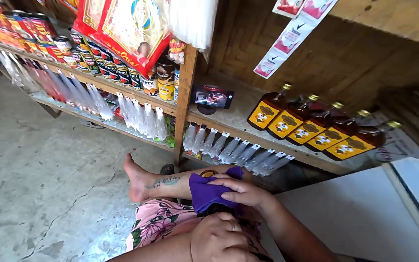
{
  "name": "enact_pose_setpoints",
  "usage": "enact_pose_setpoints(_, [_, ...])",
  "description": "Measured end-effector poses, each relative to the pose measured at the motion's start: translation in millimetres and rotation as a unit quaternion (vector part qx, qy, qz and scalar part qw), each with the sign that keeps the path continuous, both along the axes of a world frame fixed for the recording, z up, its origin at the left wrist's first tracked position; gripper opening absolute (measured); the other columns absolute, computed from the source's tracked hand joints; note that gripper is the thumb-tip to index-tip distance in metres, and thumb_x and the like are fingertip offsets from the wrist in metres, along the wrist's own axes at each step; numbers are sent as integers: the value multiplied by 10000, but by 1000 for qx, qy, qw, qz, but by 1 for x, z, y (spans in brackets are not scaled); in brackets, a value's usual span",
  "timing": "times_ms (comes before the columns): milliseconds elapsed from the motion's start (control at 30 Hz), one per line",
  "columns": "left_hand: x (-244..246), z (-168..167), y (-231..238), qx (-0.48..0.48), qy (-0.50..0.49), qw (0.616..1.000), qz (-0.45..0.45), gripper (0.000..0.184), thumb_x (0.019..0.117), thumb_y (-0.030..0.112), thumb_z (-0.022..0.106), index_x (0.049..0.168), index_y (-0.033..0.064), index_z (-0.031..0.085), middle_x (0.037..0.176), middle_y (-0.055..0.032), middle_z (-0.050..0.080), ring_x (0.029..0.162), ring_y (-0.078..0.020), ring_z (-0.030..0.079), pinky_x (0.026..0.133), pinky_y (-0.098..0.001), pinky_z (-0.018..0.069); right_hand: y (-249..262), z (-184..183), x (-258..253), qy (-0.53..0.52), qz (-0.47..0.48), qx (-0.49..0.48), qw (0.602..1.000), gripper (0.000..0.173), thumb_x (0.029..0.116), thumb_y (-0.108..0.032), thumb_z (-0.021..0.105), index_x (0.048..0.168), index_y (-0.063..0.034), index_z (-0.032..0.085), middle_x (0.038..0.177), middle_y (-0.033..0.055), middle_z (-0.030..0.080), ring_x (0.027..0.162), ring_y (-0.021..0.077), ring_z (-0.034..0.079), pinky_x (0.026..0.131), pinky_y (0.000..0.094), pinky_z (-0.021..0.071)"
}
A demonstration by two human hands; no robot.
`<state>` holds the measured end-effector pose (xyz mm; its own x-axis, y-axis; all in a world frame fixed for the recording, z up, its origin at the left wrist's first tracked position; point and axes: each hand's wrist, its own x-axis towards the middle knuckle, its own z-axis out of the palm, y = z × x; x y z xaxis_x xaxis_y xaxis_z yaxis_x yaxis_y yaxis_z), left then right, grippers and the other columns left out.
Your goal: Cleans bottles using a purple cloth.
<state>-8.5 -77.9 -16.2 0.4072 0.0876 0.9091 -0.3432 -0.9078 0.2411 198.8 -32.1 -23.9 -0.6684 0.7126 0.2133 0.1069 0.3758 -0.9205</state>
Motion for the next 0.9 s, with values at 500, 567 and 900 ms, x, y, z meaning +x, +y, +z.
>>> enact_pose_setpoints(500, [0,1,2,-17,-12,1000,-5,270,1062,278,462,972,115,659,769,-62,626,752,-197,609,814,-337,506,-13,21,-27,-120,-67,80,987,364,1057,-303,510,1322,-127,687,1354,139,622,1332,219,522,1151,397,392])
enact_pose_setpoints(567, [-1,2,4,-19,-17,1000,-2,267,1060,276,463,965,114,654,763,-64,627,746,-195,611,808,-334,509,-10,17,-24,-99,-64,78,990,388,1066,-310,491,1326,-91,677,1368,153,618,1350,222,514,1161,393,385])
enact_pose_setpoints(900, [-1,2,4,-21,-23,1000,2,252,1056,264,470,969,115,653,764,-62,624,739,-196,605,791,-328,508,-31,-3,-6,-89,-136,78,984,586,1065,-448,445,1445,-12,536,1503,210,495,1437,205,433,1191,356,348])
